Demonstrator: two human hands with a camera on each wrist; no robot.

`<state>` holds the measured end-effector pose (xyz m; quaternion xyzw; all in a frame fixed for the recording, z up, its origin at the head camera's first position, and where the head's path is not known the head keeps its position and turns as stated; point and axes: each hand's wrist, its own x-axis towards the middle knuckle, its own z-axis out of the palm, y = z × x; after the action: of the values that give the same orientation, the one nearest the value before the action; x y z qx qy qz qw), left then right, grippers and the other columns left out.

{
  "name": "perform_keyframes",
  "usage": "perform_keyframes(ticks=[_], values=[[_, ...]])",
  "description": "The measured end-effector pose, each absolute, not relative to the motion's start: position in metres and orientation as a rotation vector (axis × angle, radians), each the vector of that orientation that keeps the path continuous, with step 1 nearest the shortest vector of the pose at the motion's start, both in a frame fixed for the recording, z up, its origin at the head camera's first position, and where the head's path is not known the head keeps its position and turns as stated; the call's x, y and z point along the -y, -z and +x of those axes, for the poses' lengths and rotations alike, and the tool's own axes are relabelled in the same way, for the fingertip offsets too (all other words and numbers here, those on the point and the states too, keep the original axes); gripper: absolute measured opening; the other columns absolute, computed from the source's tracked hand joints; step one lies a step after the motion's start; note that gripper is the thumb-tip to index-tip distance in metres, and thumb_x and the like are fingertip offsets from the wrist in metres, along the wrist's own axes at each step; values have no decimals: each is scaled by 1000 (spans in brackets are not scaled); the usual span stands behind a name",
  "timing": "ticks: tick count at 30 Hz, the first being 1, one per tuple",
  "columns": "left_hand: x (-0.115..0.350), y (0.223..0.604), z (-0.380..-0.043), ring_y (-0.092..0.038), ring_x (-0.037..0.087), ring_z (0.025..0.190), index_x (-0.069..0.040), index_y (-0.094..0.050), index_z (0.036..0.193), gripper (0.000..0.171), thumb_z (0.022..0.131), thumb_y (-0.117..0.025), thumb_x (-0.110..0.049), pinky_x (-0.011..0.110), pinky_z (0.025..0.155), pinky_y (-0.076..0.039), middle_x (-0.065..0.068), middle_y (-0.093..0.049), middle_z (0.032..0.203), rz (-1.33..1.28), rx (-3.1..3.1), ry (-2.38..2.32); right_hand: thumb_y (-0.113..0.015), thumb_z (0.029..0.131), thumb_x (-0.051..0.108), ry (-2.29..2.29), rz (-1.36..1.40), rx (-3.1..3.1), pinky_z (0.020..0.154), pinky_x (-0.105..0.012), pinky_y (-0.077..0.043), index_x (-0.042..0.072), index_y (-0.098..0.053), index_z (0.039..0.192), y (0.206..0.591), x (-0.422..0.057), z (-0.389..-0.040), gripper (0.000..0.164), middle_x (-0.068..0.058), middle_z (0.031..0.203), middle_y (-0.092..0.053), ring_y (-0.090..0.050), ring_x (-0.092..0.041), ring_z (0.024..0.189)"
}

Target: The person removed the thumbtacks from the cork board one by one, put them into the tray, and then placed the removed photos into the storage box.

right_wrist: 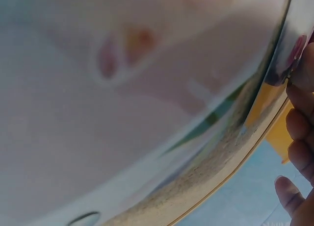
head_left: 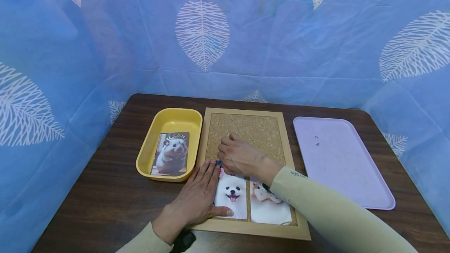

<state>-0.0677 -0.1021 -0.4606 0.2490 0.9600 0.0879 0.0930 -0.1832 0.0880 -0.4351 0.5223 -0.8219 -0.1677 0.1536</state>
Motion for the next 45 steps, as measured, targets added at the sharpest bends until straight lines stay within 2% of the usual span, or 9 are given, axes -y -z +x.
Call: perform_keyframes(ticks=[13, 20, 25, 32, 45], values=[[122, 459, -66, -5, 32, 165, -3, -18, 169, 117, 91, -45, -86, 51, 133, -16, 16, -7, 178, 879, -2797, -223, -62, 101, 38, 444, 1546, 2396, 88, -40, -46, 18, -72, 94, 433, -90, -184, 23, 4, 102, -71, -54, -19, 96], [123, 459, -70, 4, 29, 165, -7, -9, 170, 121, 89, -40, -90, 51, 134, -8, 12, 1, 178, 871, -2743, -193, -65, 101, 40, 434, 1577, 2431, 87, -39, -45, 19, -73, 95, 430, -91, -187, 23, 5, 102, -70, -55, -19, 96], [122, 459, -72, 7, 27, 165, -9, -9, 171, 123, 86, -39, -94, 59, 132, -1, 11, 2, 179, 830, -2737, -181, -64, 101, 38, 426, 1566, 2451, 86, -39, -45, 19, -73, 95, 431, -91, -186, 22, 4, 101, -70, -55, -19, 96], [129, 459, -72, 6, 28, 165, -8, -10, 170, 123, 87, -41, -92, 61, 131, -5, 11, 0, 178, 865, -2744, -205, -64, 101, 37, 418, 1553, 2478, 87, -39, -46, 19, -72, 94, 430, -89, -184, 22, 4, 99, -69, -54, -19, 94], [137, 461, -67, 4, 27, 166, -11, -8, 171, 115, 92, -31, -91, 58, 132, -10, 9, 2, 179, 858, -2760, -160, -65, 100, 37, 403, 1540, 2459, 86, -38, -46, 19, -72, 94, 433, -91, -185, 20, 5, 99, -70, -55, -18, 94]])
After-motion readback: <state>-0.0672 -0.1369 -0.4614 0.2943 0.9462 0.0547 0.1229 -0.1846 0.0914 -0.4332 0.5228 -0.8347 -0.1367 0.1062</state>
